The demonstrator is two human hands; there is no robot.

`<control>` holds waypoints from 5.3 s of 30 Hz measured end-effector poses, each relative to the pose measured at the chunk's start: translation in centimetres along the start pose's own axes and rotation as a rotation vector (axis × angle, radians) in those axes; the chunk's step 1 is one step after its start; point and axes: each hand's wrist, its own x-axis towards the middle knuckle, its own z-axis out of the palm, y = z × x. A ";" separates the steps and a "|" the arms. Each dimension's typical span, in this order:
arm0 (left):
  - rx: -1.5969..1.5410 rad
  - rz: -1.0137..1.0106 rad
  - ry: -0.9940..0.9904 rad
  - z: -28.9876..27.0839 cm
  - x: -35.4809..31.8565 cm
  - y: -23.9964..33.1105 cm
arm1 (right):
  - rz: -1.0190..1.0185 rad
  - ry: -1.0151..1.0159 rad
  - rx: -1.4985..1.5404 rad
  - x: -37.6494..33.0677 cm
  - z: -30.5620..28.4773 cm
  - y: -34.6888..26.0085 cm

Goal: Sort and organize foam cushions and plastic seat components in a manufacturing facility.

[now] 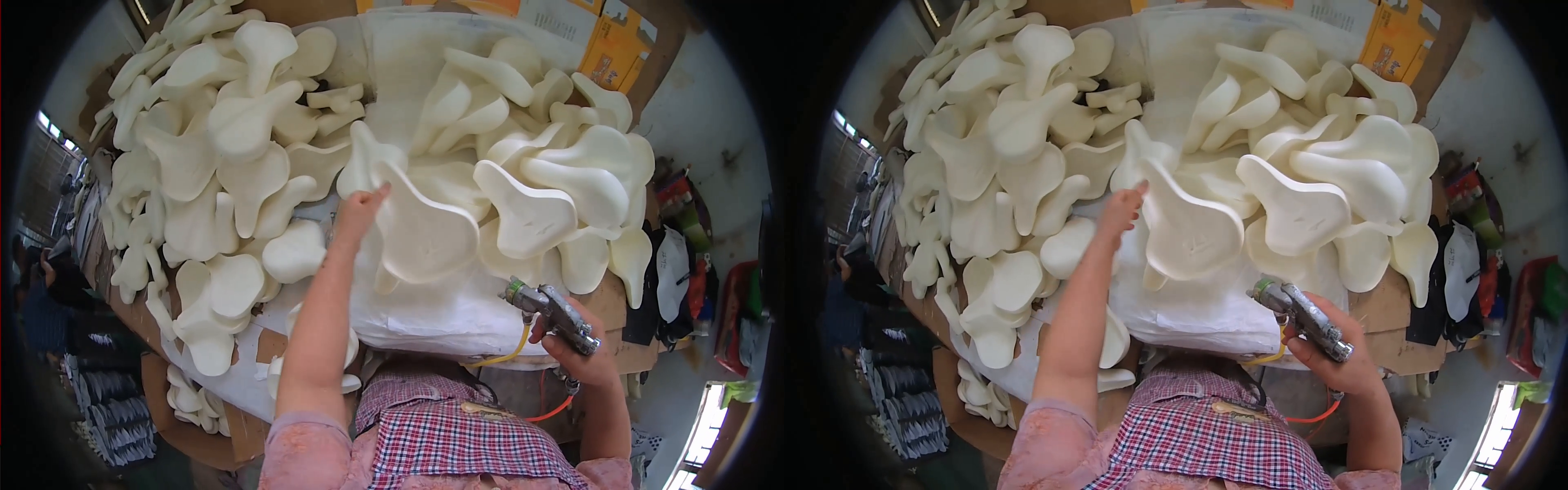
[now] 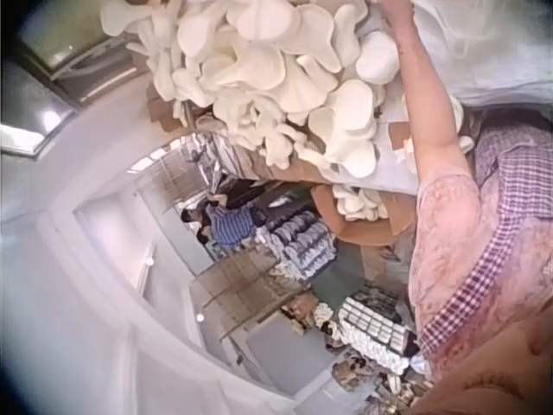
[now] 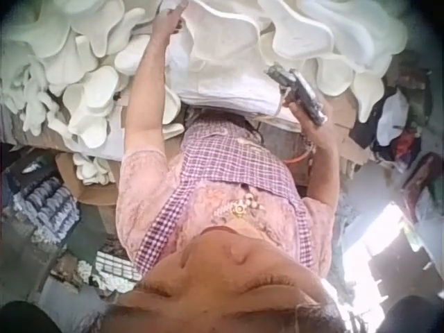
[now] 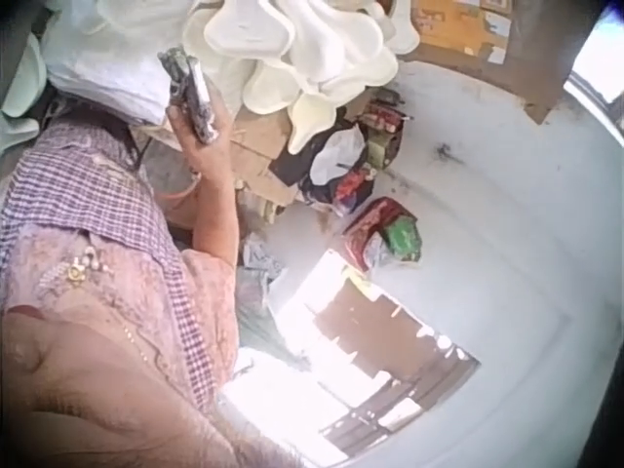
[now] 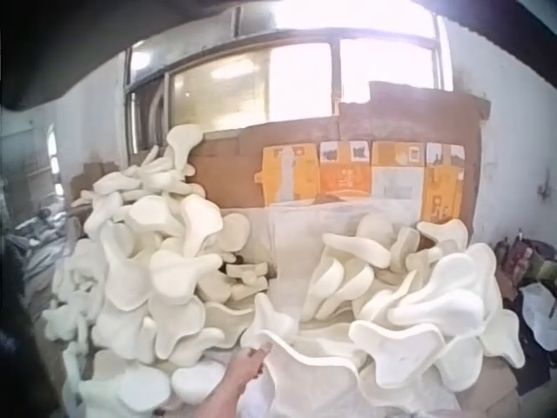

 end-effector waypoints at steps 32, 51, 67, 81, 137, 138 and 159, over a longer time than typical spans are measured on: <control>-1.184 -0.092 0.327 -8.3 7.4 -12.6 | 0.098 0.032 0.012 0.9 -1.9 1.8; -0.149 0.433 1.107 -17.5 -7.2 0.7 | 0.089 -0.031 0.027 6.0 -1.2 2.1; -1.062 0.128 0.452 -11.7 -4.5 -9.6 | 0.068 0.027 -0.226 4.0 -2.1 -0.7; -0.789 0.004 0.317 4.0 1.4 -10.4 | 0.102 0.024 -0.068 2.4 -0.8 1.2; -0.424 -0.153 0.352 3.4 -8.0 -9.7 | -0.112 -0.176 -0.037 1.3 -9.5 -3.5; -0.479 -0.147 0.387 1.9 -8.3 -9.8 | -0.103 -0.193 -0.038 1.0 -9.9 -3.2; 0.032 0.271 -0.096 23.8 -3.4 -0.8 | -0.057 0.111 -0.545 -9.8 -16.8 -5.1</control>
